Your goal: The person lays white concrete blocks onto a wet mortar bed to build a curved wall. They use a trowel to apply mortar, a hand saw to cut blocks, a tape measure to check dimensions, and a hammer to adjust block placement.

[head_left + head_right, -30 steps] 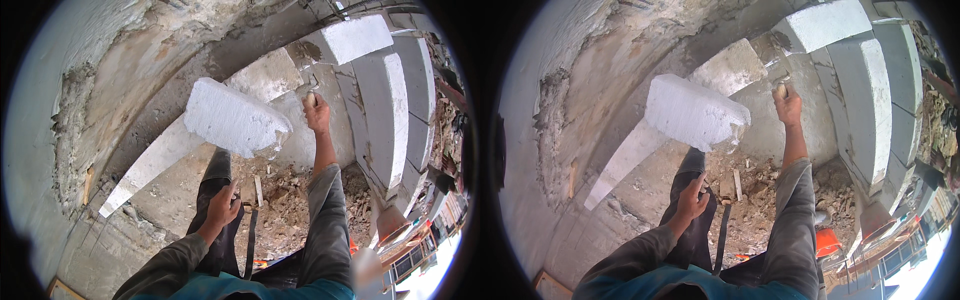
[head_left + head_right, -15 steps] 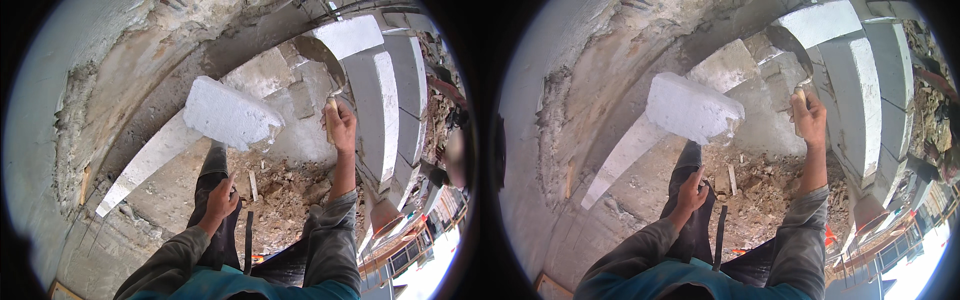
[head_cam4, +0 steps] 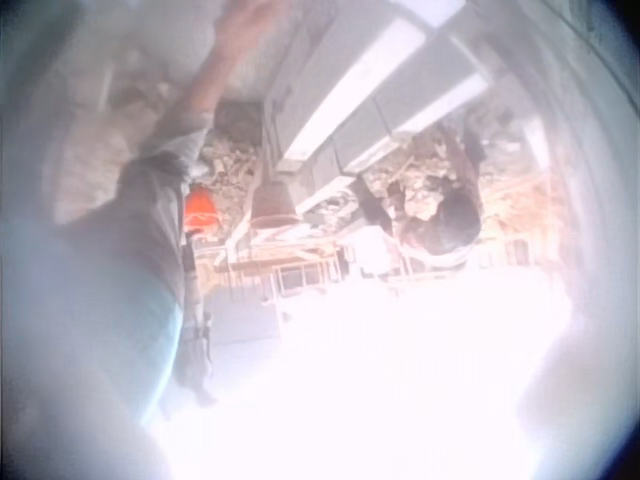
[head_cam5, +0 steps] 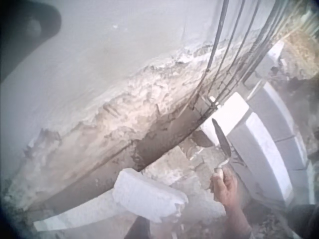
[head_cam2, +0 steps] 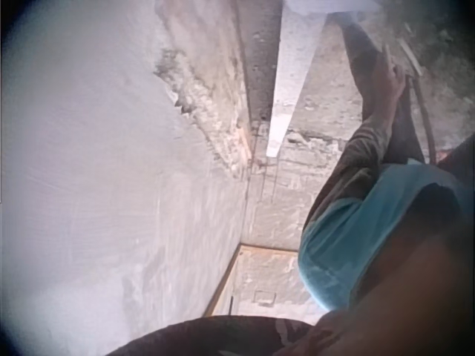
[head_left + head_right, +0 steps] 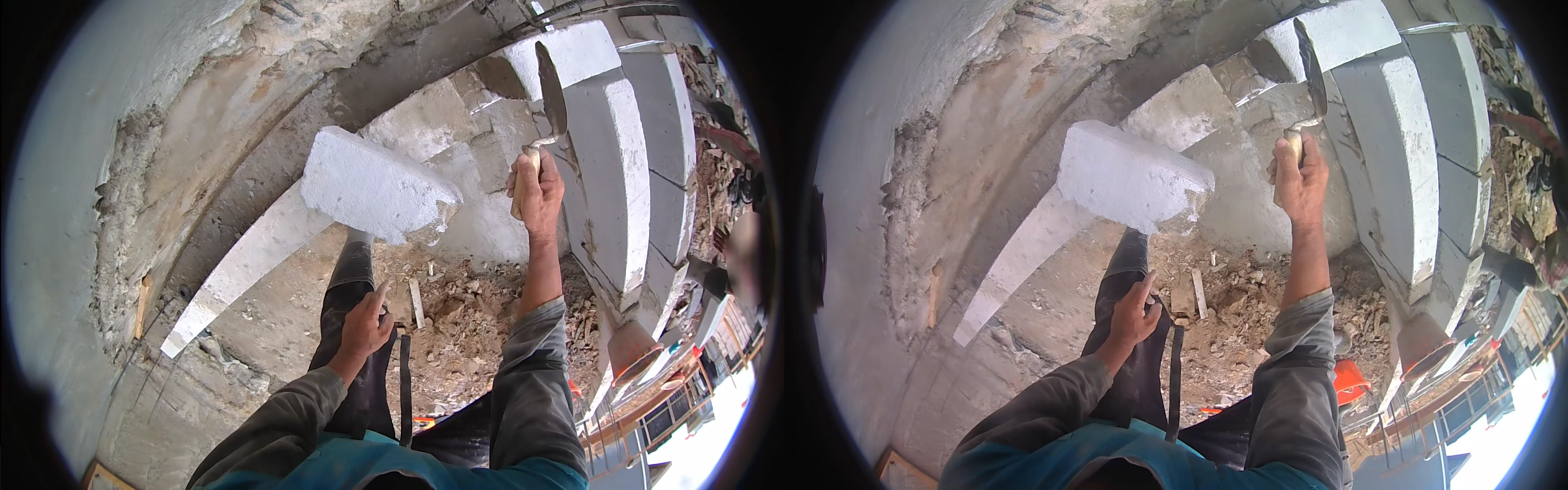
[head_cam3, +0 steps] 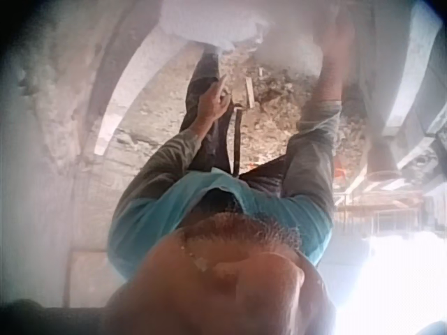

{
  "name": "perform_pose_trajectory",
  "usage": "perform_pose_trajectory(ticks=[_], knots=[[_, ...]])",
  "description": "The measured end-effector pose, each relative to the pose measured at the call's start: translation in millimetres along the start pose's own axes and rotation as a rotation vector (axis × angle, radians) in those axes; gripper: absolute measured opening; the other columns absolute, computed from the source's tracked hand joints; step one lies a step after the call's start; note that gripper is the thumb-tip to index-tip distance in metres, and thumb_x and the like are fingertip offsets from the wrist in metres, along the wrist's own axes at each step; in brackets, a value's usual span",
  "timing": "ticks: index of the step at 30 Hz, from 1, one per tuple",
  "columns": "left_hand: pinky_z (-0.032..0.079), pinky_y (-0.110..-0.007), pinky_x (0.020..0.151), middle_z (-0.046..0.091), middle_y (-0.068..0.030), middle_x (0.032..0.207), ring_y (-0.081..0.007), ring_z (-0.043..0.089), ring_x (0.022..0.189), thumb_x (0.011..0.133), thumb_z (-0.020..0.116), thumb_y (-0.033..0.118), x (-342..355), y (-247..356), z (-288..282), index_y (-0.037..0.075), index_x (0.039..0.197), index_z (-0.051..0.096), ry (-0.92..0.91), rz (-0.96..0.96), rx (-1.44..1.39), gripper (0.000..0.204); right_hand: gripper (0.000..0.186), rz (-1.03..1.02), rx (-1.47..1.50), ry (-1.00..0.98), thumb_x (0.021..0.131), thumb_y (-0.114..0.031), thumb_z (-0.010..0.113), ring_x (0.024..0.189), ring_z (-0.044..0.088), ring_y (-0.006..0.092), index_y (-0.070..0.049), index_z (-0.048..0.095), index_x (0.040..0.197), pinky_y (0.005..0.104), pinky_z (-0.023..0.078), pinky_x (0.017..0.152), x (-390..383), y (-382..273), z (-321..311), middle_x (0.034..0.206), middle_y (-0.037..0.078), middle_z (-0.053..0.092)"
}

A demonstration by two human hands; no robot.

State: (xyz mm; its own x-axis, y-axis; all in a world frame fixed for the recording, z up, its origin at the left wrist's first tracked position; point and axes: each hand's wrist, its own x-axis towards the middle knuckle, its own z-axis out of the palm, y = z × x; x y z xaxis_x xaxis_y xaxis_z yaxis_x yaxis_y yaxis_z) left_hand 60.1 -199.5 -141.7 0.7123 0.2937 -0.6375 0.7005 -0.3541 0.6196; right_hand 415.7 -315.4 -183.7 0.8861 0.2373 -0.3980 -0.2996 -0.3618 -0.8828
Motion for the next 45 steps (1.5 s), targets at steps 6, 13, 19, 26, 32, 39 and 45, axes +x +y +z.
perform_pose_trajectory(ticks=[6,13,19,26,32,39,45], knots=[[0.053,-0.038,0.074,0.059,-0.0134,0.098,-0.0305,0.063,0.084,0.081,0.064,0.008,1.7,-0.4,-1.8,0.01,0.144,0.041,-0.029,-0.02,-0.055,0.067,0.038,-0.023,-0.49,-0.175,0.095,-0.031,0.06,0.059,0.062,0.0145,0.005,0.06,0.108,0.0318,0.05,0.056,37.9,38.7,-22.4,0.067,0.009,0.062],[0.052,-0.035,0.084,0.06,-0.0127,0.109,-0.0213,0.061,0.096,0.09,0.061,0.011,9.7,-21.4,-12.7,0.005,0.146,0.04,0.088,-0.169,-0.243,0.06,0.035,-0.192,-0.401,-0.166,0.094,-0.027,0.059,0.069,0.066,0.0327,0.005,0.062,0.109,0.0391,0.053,0.069,22.2,89.3,-8.3,0.076,0.019,0.065],[0.051,-0.026,0.08,0.057,-0.0082,0.107,-0.0125,0.057,0.095,0.091,0.056,0.002,14.9,-46.4,-48.2,0.0,0.143,0.042,0.341,-0.285,-0.518,0.054,0.034,-0.155,-0.551,-0.078,0.094,-0.025,0.06,0.067,0.064,0.0347,0.005,0.061,0.108,0.0404,0.052,0.068,58.5,107.8,-0.5,0.076,0.021,0.064],[0.041,-0.035,0.102,0.051,-0.0144,0.128,-0.0213,0.052,0.116,0.089,0.056,0.005,73.9,0.3,-143.3,-0.003,0.146,0.035,0.641,-0.01,-0.247,0.062,0.039,0.125,-0.058,-0.055,0.095,-0.025,0.065,0.064,0.056,0.0084,0.004,0.057,0.12,0.0244,0.045,0.054,-102.6,89.0,-12.2,0.075,0.004,0.059],[0.036,-0.039,0.109,0.046,-0.018,0.142,-0.0239,0.048,0.127,0.082,0.072,0.032,155.2,12.8,-177.2,-0.003,0.145,0.036,0.302,0.134,-0.261,0.08,0.04,-0.224,-0.393,-0.252,0.085,-0.007,0.062,0.078,0.066,0.034,0.007,0.052,0.122,0.0421,0.053,0.071,-148.7,-21.0,-23.4,0.092,0.023,0.062],[0.044,-0.035,0.099,0.064,-0.0114,0.119,-0.0218,0.06,0.11,0.081,0.076,0.033,193.4,23.0,-189.9,-0.001,0.135,0.051,-0.129,-0.132,-0.5,0.068,0.04,-0.194,-0.826,-0.62,0.083,-0.003,0.054,0.083,0.066,0.0417,0.011,0.047,0.119,0.0465,0.055,0.073,-126.5,-101.7,13.0,0.1,0.028,0.06],[0.044,-0.034,0.099,0.061,-0.0136,0.123,-0.0227,0.058,0.113,0.075,0.077,0.018,185.4,56.4,-182.4,-0.004,0.144,0.038,-0.121,-0.104,-0.516,0.082,0.041,-0.184,-0.701,-0.617,0.082,-0.003,0.054,0.084,0.065,0.044,0.012,0.047,0.119,0.0483,0.054,0.074,-139.8,-105.6,36.3,0.097,0.03,0.06]])
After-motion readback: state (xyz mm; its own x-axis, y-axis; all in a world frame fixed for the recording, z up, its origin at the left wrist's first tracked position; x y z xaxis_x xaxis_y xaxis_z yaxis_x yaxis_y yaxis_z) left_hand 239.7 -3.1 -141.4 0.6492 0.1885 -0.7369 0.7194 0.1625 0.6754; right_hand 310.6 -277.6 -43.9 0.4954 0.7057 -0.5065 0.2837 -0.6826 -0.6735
